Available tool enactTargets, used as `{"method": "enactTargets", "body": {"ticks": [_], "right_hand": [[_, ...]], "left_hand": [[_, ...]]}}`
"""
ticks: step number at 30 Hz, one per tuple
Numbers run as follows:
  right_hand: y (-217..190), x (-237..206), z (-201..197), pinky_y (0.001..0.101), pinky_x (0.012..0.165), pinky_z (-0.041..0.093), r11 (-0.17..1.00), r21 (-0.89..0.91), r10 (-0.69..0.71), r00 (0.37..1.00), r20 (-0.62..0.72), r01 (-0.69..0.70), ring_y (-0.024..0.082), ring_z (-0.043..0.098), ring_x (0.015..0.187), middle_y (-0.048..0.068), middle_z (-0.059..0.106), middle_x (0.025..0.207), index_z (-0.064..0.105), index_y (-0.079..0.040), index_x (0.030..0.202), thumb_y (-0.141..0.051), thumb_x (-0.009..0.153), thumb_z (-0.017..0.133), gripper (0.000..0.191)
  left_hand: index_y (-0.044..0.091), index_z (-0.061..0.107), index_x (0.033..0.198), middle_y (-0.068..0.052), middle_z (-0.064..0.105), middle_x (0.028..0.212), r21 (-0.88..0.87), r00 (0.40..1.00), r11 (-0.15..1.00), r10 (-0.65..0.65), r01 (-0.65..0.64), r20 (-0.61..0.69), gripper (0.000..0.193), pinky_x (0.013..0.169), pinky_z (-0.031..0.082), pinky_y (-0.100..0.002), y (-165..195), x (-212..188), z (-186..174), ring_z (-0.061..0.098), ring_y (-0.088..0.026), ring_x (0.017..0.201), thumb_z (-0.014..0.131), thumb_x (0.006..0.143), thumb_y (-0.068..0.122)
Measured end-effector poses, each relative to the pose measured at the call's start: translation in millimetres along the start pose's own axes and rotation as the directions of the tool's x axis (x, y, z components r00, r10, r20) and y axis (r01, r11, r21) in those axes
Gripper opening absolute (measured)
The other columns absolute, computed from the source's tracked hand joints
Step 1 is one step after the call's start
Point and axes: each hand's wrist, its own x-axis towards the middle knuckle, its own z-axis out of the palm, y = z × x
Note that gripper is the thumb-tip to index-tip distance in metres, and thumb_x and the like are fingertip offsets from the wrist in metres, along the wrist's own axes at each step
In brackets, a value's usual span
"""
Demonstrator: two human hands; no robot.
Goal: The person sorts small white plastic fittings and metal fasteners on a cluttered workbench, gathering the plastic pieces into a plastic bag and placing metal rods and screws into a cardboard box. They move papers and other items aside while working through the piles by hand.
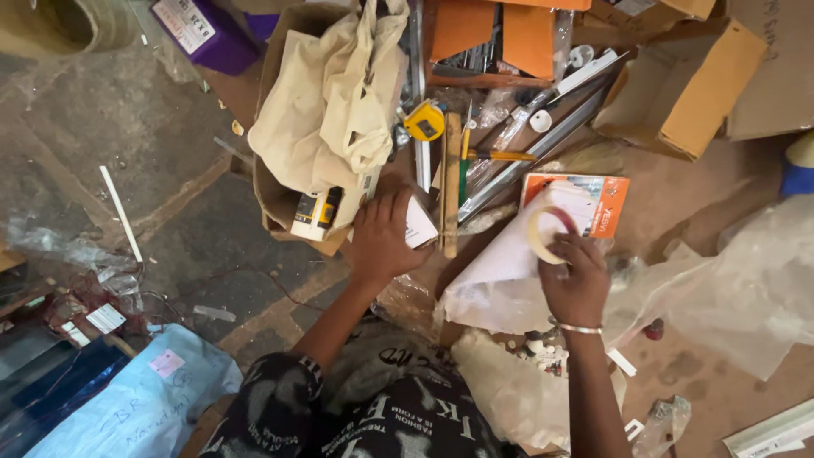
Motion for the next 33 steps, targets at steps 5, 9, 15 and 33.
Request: {"method": "enactTargets", "body": {"ticks": [5,9,15,33], "right_hand": [[21,-37,-3,0.0315,0.081,0.061,0.956,0.099,0.279,0.960,-0.010,-0.277,0.023,0.073,0.099,0.011,0.071,0.121,0.075,-0.001,0.107,-0.006,0.086,0.074,0.022],[14,-48,-4,0.0343,0.087,0.061,0.971,0.101,0.222,0.974,-0.048,-0.217,0.028,0.070,0.110,0.013,0.069,0.124,0.074,-0.002,0.109,-0.010,0.086,0.077,0.025],[-26,-42,-3,0.0512,0.109,0.044,0.996,-0.075,0.048,0.998,0.027,-0.046,0.044,0.053,0.131,0.024,0.057,0.142,0.068,-0.007,0.128,-0.018,0.080,0.082,0.051],[-99,33,39,0.0486,0.102,0.049,0.957,-0.010,-0.289,0.956,0.043,0.290,0.040,0.063,0.117,0.019,0.070,0.123,0.071,-0.008,0.117,-0.021,0.090,0.078,0.030]], "left_hand": [[0.010,0.050,0.142,-0.014,0.059,0.127,0.008,0.999,1.000,0.018,-0.018,-0.036,0.098,0.103,0.040,-0.054,-1,-4,2,0.055,-0.035,0.116,0.085,0.061,0.053],[0.009,0.049,0.143,-0.016,0.057,0.125,-0.001,1.000,1.000,0.016,-0.016,-0.019,0.101,0.103,0.039,-0.054,-2,-5,2,0.054,-0.036,0.116,0.085,0.060,0.054],[0.012,0.047,0.145,-0.014,0.057,0.126,-0.042,1.000,0.999,-0.009,0.010,0.014,0.098,0.106,0.038,-0.051,-3,-9,0,0.054,-0.035,0.119,0.083,0.065,0.053],[0.010,0.039,0.151,-0.015,0.054,0.134,-0.057,0.994,0.998,-0.029,0.035,0.110,0.107,0.115,0.032,-0.049,-4,-9,-18,0.050,-0.034,0.128,0.083,0.064,0.054]]}}
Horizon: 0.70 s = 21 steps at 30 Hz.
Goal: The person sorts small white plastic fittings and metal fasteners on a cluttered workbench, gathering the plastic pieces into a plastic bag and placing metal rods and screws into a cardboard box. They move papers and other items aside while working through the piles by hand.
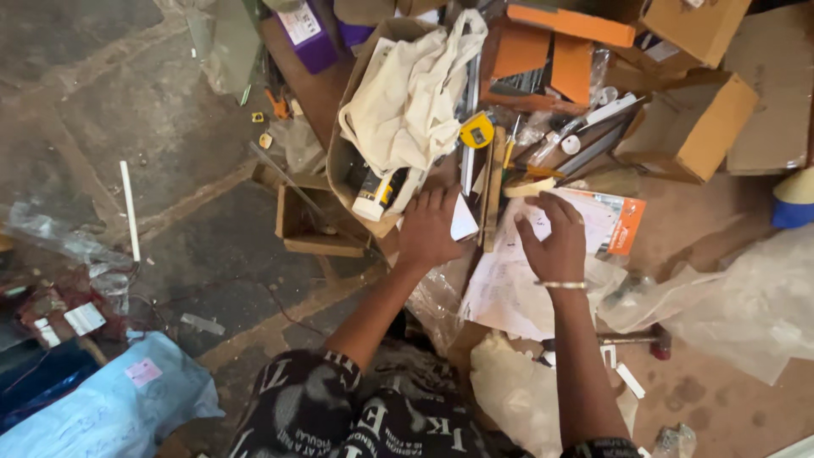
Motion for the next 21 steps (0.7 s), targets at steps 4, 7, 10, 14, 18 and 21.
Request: {"method": "enactTargets", "body": {"ticks": [4,7,10,14,18,21], "right_hand": [[25,53,9,0.0476,0.098,0.051,0.998,0.034,-0.043,0.998,-0.039,0.044,0.040,0.064,0.111,0.020,0.070,0.116,0.068,-0.005,0.121,-0.013,0.095,0.072,0.028],[54,102,19,0.0459,0.083,0.054,1.000,0.001,-0.025,0.994,-0.103,0.026,0.039,0.066,0.097,0.020,0.069,0.105,0.072,-0.005,0.119,-0.010,0.093,0.072,0.026],[73,155,37,0.0414,0.079,0.058,0.992,0.122,0.039,0.991,-0.126,-0.024,0.032,0.073,0.089,0.017,0.073,0.104,0.073,-0.006,0.115,-0.004,0.091,0.063,0.026],[74,205,61,0.0415,0.081,0.059,0.962,0.249,0.124,0.991,-0.040,-0.110,0.033,0.076,0.091,0.016,0.078,0.097,0.077,-0.006,0.106,-0.006,0.085,0.065,0.024],[65,209,64,0.0463,0.081,0.056,0.991,-0.003,0.130,0.987,-0.098,-0.131,0.041,0.071,0.092,0.023,0.075,0.098,0.077,-0.005,0.110,-0.007,0.086,0.064,0.027],[73,197,51,0.0506,0.080,0.054,0.974,-0.082,0.203,0.973,-0.109,-0.212,0.046,0.068,0.092,0.027,0.071,0.095,0.072,-0.005,0.125,-0.008,0.085,0.064,0.041]], "left_hand": [[0.011,0.041,0.147,-0.016,0.054,0.133,0.025,0.999,1.000,0.012,-0.010,-0.048,0.106,0.112,0.032,-0.049,1,3,0,0.049,-0.036,0.126,0.084,0.059,0.050],[0.012,0.043,0.147,-0.015,0.055,0.132,-0.017,1.000,1.000,-0.013,0.013,-0.016,0.102,0.112,0.033,-0.048,0,4,1,0.050,-0.036,0.125,0.083,0.062,0.049],[0.012,0.044,0.148,-0.015,0.056,0.129,-0.013,1.000,1.000,-0.012,0.012,-0.011,0.101,0.116,0.032,-0.049,-1,7,1,0.051,-0.035,0.124,0.083,0.063,0.049],[0.012,0.046,0.145,-0.015,0.057,0.130,0.004,1.000,1.000,-0.016,0.016,-0.008,0.102,0.114,0.033,-0.049,1,10,0,0.053,-0.035,0.123,0.084,0.058,0.050],[0.011,0.046,0.144,-0.016,0.057,0.129,0.016,0.999,1.000,-0.005,0.006,-0.050,0.102,0.113,0.033,-0.051,2,13,2,0.052,-0.037,0.122,0.084,0.059,0.052],[0.012,0.046,0.145,-0.016,0.056,0.130,0.006,0.999,1.000,-0.011,0.012,-0.052,0.104,0.111,0.034,-0.050,0,14,6,0.051,-0.037,0.122,0.083,0.056,0.052]]}}
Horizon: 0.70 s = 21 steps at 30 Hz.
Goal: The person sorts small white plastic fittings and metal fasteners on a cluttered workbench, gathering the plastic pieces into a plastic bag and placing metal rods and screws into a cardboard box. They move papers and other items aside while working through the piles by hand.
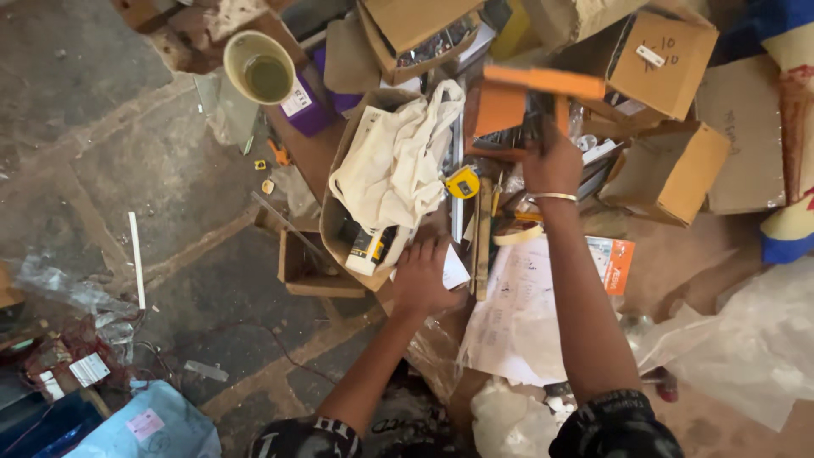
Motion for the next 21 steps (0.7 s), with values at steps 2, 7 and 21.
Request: {"method": "enactTargets", "body": {"ticks": [2,7,21], "right_hand": [[12,0,-13,0.0508,0.081,0.055,1.000,-0.002,0.031,0.999,-0.028,-0.031,0.046,0.068,0.092,0.028,0.071,0.095,0.071,-0.004,0.127,-0.008,0.084,0.064,0.043],[39,23,-32,0.0491,0.084,0.057,0.993,0.046,-0.098,0.978,-0.182,0.108,0.043,0.071,0.096,0.027,0.074,0.102,0.078,-0.002,0.115,-0.004,0.085,0.065,0.032],[-37,28,24,0.0560,0.092,0.050,0.950,0.117,0.282,0.957,0.073,-0.289,0.048,0.064,0.107,0.027,0.070,0.114,0.063,-0.007,0.128,-0.025,0.101,0.059,0.033]], "left_hand": [[0.012,0.045,0.147,-0.015,0.057,0.131,-0.017,1.000,1.000,0.021,-0.021,-0.017,0.102,0.115,0.034,-0.050,-1,-1,2,0.052,-0.035,0.124,0.081,0.060,0.052],[0.012,0.044,0.145,-0.015,0.056,0.127,0.005,1.000,1.000,-0.002,0.002,0.028,0.104,0.114,0.032,-0.052,1,-2,2,0.051,-0.036,0.123,0.082,0.057,0.053],[0.013,0.043,0.146,-0.016,0.055,0.131,0.014,0.998,1.000,-0.022,0.021,0.066,0.104,0.114,0.032,-0.052,4,0,0,0.051,-0.037,0.124,0.085,0.060,0.053]]}}
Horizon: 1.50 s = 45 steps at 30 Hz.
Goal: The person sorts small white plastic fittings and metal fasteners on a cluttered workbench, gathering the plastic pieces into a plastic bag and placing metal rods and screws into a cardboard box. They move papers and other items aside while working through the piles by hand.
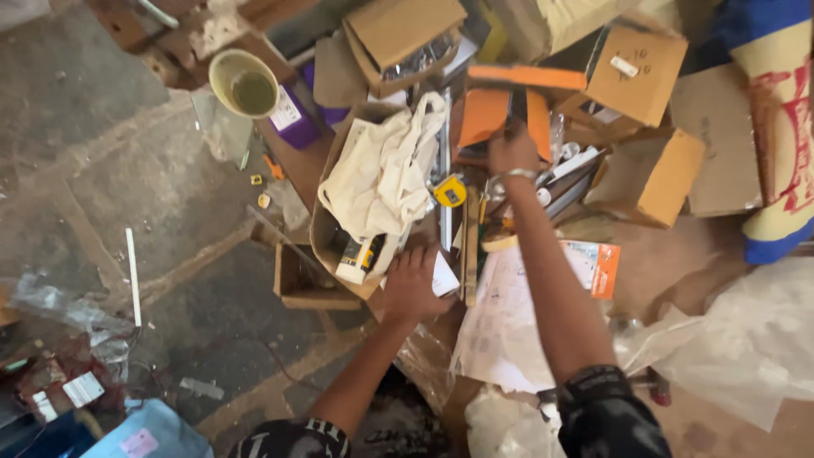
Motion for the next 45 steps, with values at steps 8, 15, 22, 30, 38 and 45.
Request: {"method": "enactTargets", "body": {"ticks": [8,15,22,30,38,45], "right_hand": [[-51,-44,35,0.0518,0.108,0.046,0.828,0.239,-0.466,0.860,-0.209,0.507,0.051,0.057,0.124,0.037,0.056,0.138,0.030,0.014,0.154,-0.010,0.090,0.060,0.075],[-36,-33,46,0.0498,0.112,0.039,0.821,-0.022,-0.570,0.819,-0.064,0.570,0.048,0.051,0.132,0.031,0.056,0.144,0.041,0.007,0.149,-0.023,0.093,0.063,0.067],[8,-12,33,0.0475,0.113,0.043,0.883,0.158,-0.451,0.892,0.025,0.442,0.042,0.057,0.130,0.023,0.062,0.139,0.061,-0.005,0.139,-0.021,0.104,0.053,0.039],[49,25,1,0.0435,0.094,0.057,0.960,0.223,-0.146,0.983,-0.107,0.167,0.035,0.073,0.103,0.019,0.075,0.111,0.071,-0.006,0.120,-0.017,0.081,0.067,0.041],[-15,32,13,0.0495,0.096,0.049,0.953,-0.287,0.106,0.994,0.024,-0.094,0.042,0.058,0.120,0.030,0.057,0.133,0.052,0.009,0.132,-0.071,0.072,0.080,0.104],[-35,24,31,0.0489,0.102,0.048,0.864,-0.468,0.188,0.981,-0.043,-0.186,0.040,0.054,0.127,0.024,0.054,0.136,0.050,0.007,0.136,-0.080,0.071,0.073,0.112]], "left_hand": [[0.010,0.042,0.148,-0.019,0.054,0.134,0.031,0.999,0.999,0.014,-0.012,-0.052,0.110,0.114,0.030,-0.051,0,2,0,0.050,-0.038,0.125,0.085,0.057,0.054],[0.011,0.043,0.146,-0.017,0.054,0.133,0.041,1.000,0.999,0.001,0.000,-0.009,0.104,0.113,0.032,-0.051,1,5,4,0.050,-0.038,0.124,0.084,0.060,0.053],[0.011,0.046,0.143,-0.016,0.056,0.130,0.005,0.998,0.999,0.032,-0.032,-0.056,0.100,0.112,0.034,-0.052,0,6,4,0.052,-0.037,0.122,0.084,0.060,0.054],[0.010,0.048,0.141,-0.016,0.059,0.123,0.018,0.995,0.999,0.046,-0.045,-0.090,0.098,0.111,0.035,-0.052,-4,3,6,0.055,-0.037,0.117,0.083,0.062,0.055],[0.008,0.043,0.145,-0.023,0.052,0.131,0.047,0.999,0.998,0.047,-0.046,-0.027,0.109,0.106,0.034,-0.056,-4,6,1,0.047,-0.047,0.124,0.087,0.057,0.056],[0.014,0.042,0.147,-0.013,0.054,0.133,-0.062,0.999,0.998,-0.021,0.024,0.045,0.102,0.111,0.034,-0.049,-3,4,-6,0.048,-0.037,0.125,0.084,0.060,0.048]]}}
